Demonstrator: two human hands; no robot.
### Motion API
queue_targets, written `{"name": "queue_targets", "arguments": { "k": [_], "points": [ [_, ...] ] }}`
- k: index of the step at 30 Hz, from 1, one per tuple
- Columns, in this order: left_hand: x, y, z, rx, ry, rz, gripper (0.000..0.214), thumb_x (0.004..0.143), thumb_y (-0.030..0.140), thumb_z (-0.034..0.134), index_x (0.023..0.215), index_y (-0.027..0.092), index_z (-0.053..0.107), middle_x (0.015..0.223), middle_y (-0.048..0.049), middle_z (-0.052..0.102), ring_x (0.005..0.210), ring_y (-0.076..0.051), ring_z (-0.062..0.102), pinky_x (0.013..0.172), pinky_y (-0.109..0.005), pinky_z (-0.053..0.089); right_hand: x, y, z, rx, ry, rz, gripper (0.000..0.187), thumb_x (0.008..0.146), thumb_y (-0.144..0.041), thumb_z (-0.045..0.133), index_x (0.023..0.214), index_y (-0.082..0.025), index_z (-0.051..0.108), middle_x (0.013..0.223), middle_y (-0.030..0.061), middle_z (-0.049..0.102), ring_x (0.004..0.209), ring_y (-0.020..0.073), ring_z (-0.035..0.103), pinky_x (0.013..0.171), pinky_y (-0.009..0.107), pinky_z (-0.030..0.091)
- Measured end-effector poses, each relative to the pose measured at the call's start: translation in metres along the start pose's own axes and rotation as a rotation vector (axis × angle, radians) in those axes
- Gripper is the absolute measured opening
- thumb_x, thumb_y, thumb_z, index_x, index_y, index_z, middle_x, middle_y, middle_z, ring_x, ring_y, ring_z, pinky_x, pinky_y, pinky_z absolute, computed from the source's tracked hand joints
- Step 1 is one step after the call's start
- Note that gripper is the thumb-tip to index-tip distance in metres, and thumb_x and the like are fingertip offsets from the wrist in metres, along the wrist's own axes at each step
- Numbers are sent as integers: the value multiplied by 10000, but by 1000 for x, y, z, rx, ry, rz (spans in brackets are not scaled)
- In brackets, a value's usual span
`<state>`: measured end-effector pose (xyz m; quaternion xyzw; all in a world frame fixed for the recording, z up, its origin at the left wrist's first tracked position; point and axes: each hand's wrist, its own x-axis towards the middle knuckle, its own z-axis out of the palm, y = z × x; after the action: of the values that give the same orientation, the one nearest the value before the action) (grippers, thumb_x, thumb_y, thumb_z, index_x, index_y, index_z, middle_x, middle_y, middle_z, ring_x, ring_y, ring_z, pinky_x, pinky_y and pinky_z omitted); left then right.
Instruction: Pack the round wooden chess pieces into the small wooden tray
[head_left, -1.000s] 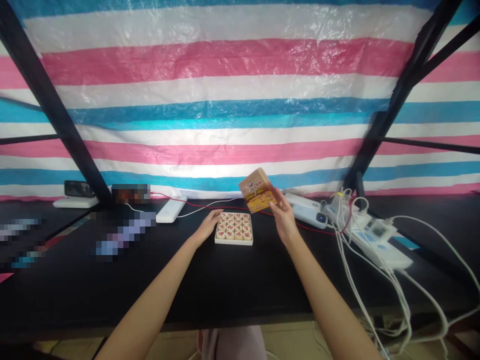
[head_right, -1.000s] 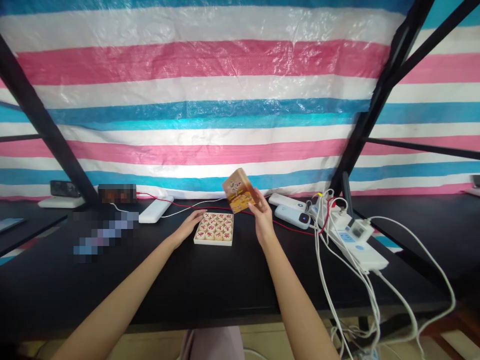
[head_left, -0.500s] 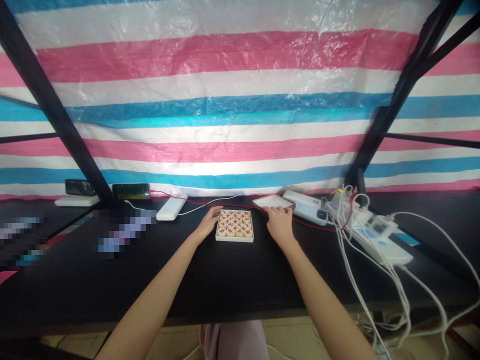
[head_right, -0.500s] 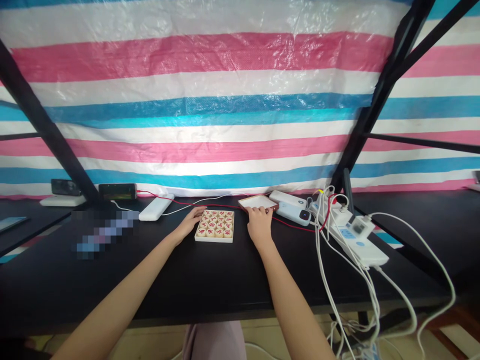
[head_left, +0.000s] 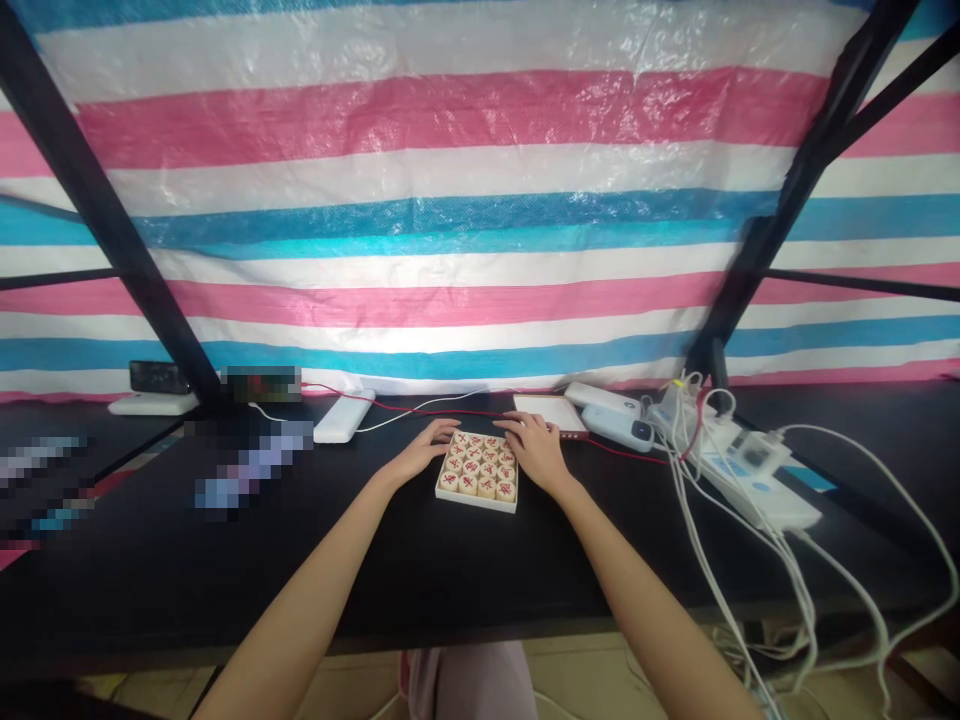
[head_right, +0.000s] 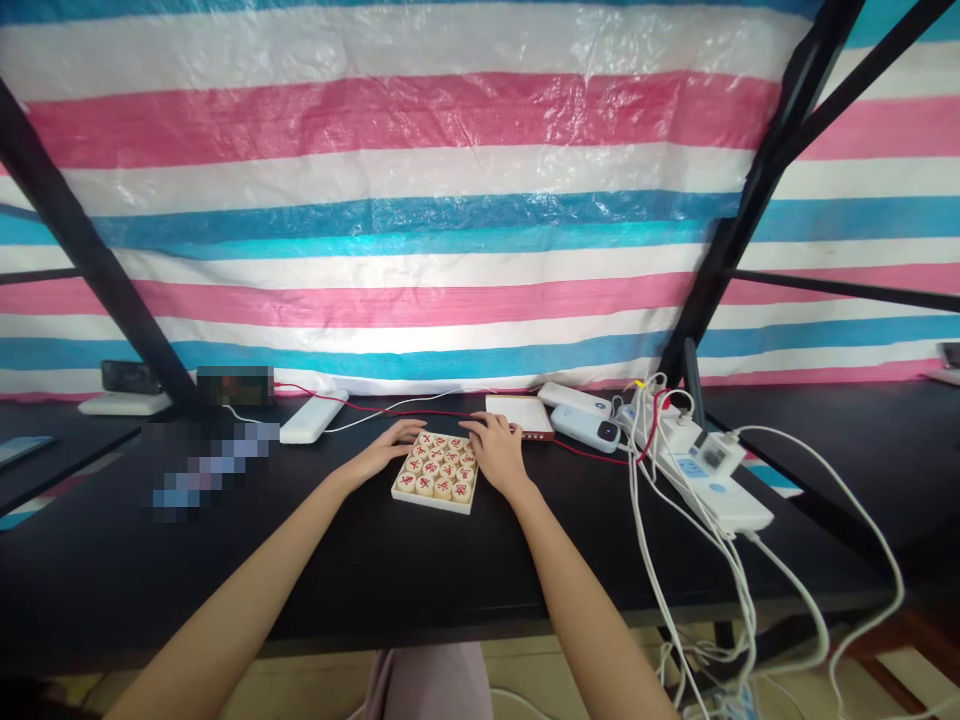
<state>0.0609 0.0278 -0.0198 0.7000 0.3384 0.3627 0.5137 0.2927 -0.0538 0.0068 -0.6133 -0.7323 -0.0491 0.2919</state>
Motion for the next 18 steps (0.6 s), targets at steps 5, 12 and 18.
{"name": "queue_targets", "arguments": {
  "k": [5, 12, 18],
  "points": [
    [-11, 18, -5, 7, -111, -65, 472, 699, 223, 629, 1156, 214, 514, 1118, -68, 601, 1104, -215, 525, 990, -408, 362, 4, 5, -8, 170, -12, 53, 261, 906, -307, 428, 996, -354, 669, 1216, -2, 585, 1112, 226, 467, 904, 446, 310],
    [-22, 38, -9, 54, -118, -104, 461, 676, 270, 684, 1117, 204, 564, 1145, -77, 592, 1102, -220, 528, 1001, -405, 363, 3, 15, -9, 205, -147, -9, 206, 851, -426, 521, 960, -377, 689, 1295, -6, 509, 1202, 257, 388, 925, 489, 339],
    [-21, 35, -13, 44, -131, -104, 469, 664, 241, 675, 1121, 216, 575, 1109, -62, 614, 1075, -210, 545, 971, -381, 393, 0, 16, -9, 166, -187, -70, 238, 858, -389, 530, 1063, -404, 651, 1329, 0, 475, 1220, 254, 373, 934, 493, 362]
  ]
}}
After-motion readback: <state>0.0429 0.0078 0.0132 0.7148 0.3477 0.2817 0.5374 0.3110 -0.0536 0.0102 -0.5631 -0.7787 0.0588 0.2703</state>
